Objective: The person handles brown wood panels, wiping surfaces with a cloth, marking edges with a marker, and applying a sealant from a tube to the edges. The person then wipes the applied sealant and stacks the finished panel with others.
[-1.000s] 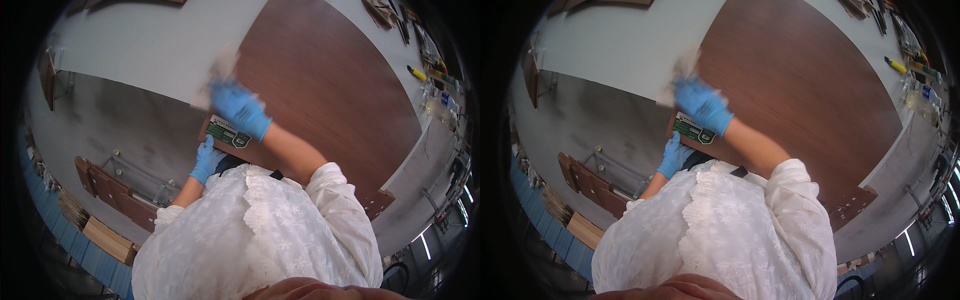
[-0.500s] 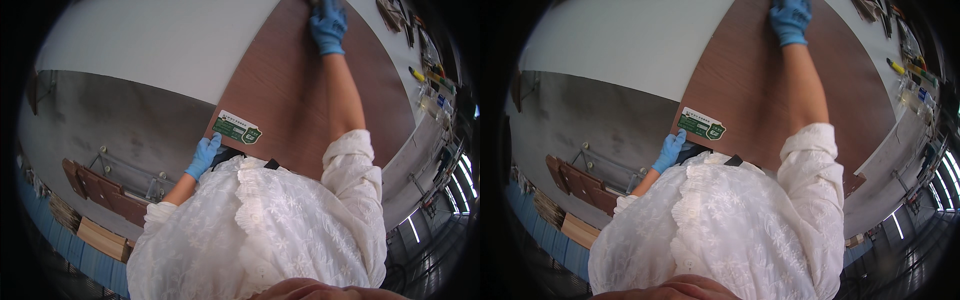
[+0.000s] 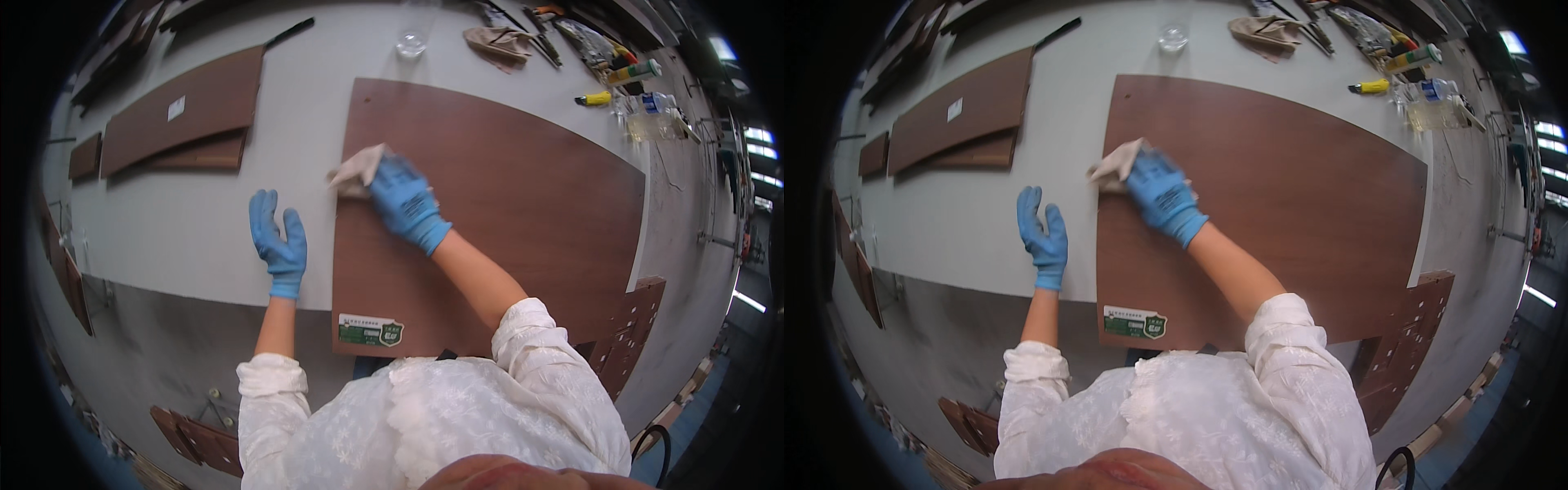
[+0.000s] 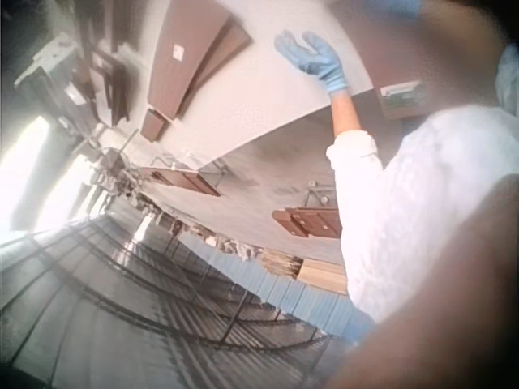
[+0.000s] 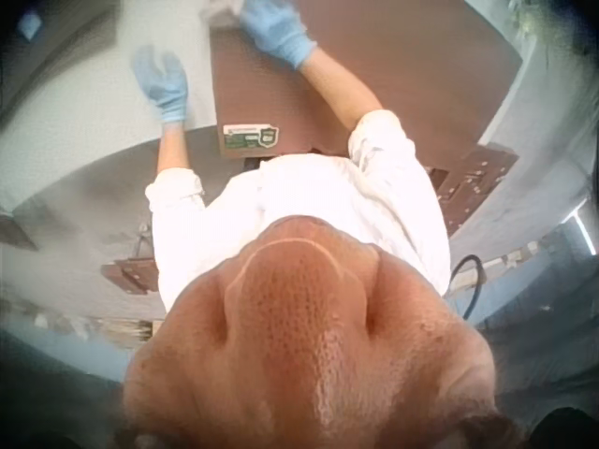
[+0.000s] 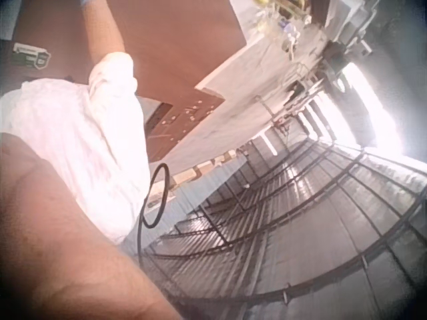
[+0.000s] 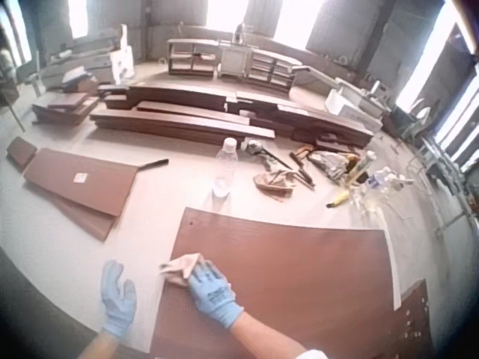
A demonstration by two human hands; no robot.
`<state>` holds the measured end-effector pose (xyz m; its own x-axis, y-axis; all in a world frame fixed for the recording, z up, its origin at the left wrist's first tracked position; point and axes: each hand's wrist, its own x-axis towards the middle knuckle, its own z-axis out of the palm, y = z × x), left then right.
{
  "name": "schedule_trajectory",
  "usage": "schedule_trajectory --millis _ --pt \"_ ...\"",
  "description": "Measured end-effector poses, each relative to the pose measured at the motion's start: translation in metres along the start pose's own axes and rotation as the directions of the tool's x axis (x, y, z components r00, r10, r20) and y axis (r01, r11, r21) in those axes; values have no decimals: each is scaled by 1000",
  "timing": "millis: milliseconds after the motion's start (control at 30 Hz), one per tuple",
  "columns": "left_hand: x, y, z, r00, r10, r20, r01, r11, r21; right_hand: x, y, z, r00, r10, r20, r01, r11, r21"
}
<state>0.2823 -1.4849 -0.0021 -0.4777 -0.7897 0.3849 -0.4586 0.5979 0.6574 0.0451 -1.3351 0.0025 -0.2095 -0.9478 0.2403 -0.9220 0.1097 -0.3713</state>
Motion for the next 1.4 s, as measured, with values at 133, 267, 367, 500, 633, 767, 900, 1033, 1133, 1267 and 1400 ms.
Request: schedule_trajectory --millis 133,267,367,500,633,767,900,1033,1133,1267,1400 --pt "21 -17 42 992 70 105 -105 920 377 -75 162 -56 889 319 -328 -396 895 -205" --pt "16 -21 45 993 55 100 -96 876 473 -255 335 -176 318 857 -405 -944 248 -216" --pt "15 -24 46 993 38 114 -92 851 516 -339 412 -231 -164 799 -579 -809 227 543" --pt "16 -22 45 989 34 146 -107 842 528 -269 390 -173 512 536 -671 -820 537 -197" --pt "46 -16 48 982 156 107 -189 847 496 -115 271 -97 789 394 -471 -501 857 -123" --pt "165 -22 93 912 406 -52 -344 828 443 -38 177 -72 887 331 -322 -381 918 -107" --pt "303 -37 156 874 480 76 -443 723 530 -21 155 -73 873 344 -347 -404 907 -117" --pt "356 -41 189 929 276 248 -369 627 686 -21 159 -73 877 301 -374 -376 916 -143" --pt "366 -29 194 898 -127 421 -272 592 759 -24 156 -70 842 378 -385 -424 905 -40" --pt "361 -5 181 868 29 495 -441 504 743 -28 157 -68 824 336 -457 -386 922 -19" --pt "331 26 148 988 125 91 -149 924 353 -22 153 -75 769 313 -557 -393 919 -27"
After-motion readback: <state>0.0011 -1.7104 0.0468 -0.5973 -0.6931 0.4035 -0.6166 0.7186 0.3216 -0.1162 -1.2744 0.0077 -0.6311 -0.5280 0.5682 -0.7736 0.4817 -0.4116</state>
